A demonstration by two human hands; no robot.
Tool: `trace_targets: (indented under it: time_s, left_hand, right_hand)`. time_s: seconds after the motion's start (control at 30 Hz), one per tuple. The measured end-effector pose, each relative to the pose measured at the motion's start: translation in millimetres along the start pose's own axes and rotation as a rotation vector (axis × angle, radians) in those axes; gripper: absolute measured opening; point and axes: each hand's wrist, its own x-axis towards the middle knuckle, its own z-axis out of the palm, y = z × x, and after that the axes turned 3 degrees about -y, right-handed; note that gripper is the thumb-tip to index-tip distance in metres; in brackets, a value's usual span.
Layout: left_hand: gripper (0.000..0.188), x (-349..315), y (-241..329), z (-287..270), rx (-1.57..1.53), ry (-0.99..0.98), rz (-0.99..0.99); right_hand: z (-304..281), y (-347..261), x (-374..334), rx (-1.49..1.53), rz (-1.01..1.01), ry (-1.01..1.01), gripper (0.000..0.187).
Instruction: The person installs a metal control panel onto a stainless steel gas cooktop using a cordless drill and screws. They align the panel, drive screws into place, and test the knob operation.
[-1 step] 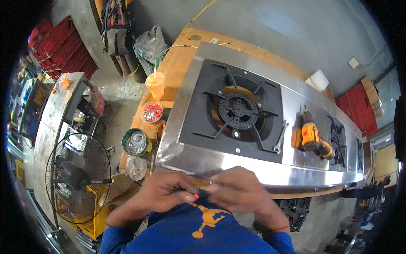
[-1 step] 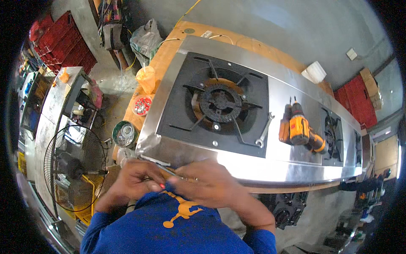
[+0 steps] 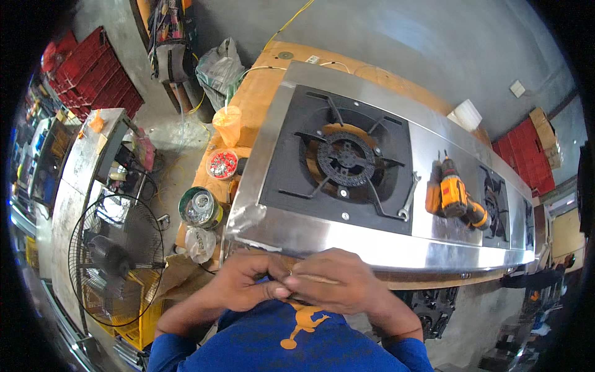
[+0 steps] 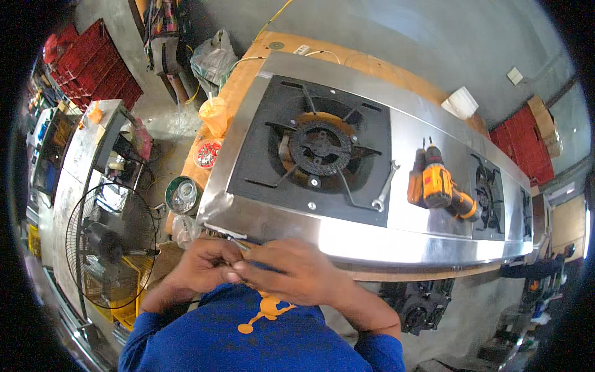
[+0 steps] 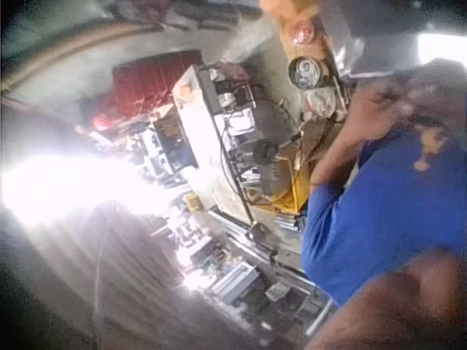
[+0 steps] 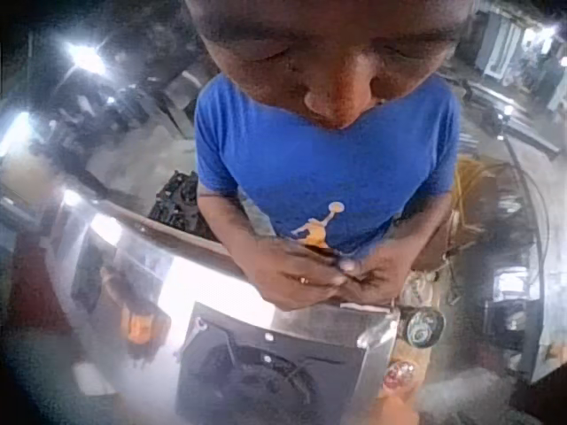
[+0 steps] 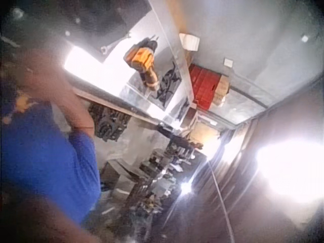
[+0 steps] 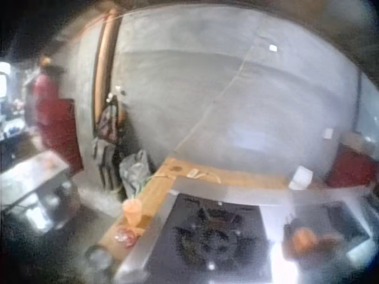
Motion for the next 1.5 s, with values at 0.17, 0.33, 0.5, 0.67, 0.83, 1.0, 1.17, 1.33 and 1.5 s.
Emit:
trace_targets:
  time_s: [0.17,0.33,0.5,0.67,0.83,1.0,1.17,1.33,1.5]
  left_hand:
    - [0.02,-14.0,-53.1,39.1,-0.398,-0.046,-0.287]
    - [0.018,-27.7,-120.9,62.4,-0.187,0.011,-0.481]
    - [0.019,-34.5,-178.9,67.8,0.073,0.375,-0.503]
    - [0.02,-35.0,-193.6,64.8,0.069,0.441,-0.38]
    - [0.016,-12.2,-201.1,71.6,0.285,0.412,-0.304]
    - [0.017,-6.1,-207.4,68.0,0.203,0.454,-0.281]
    - [0.016,-1.0,-206.0,58.1,0.288,0.333,-0.366]
    - [0.014,5.5,-201.8,55.8,0.213,0.268,-0.411]
    - [0.014,5.0,-202.0,54.8,0.334,0.258,-0.403]
  right_hand:
    - [24.4,-4.7,-36.0,0.076,0.122,0.067,0.034]
    - [62.6,2.7,-120.1,0.064,0.414,0.037,0.019]
    - [119.3,52.3,-175.1,-0.1,0.667,0.199,0.017]
    - [146.4,70.4,-182.2,-0.413,0.54,0.198,0.019]
    - [145.7,71.1,-170.4,-0.451,0.44,0.34,0.018]
    - [146.6,71.1,-171.4,-0.449,0.418,0.36,0.018]
    - [142.4,78.6,-174.5,-0.446,0.343,0.3,0.015]
    - [140.7,76.3,-174.5,-0.435,0.336,0.364,0.015]
    - [140.8,71.8,-172.8,-0.429,0.341,0.378,0.014]
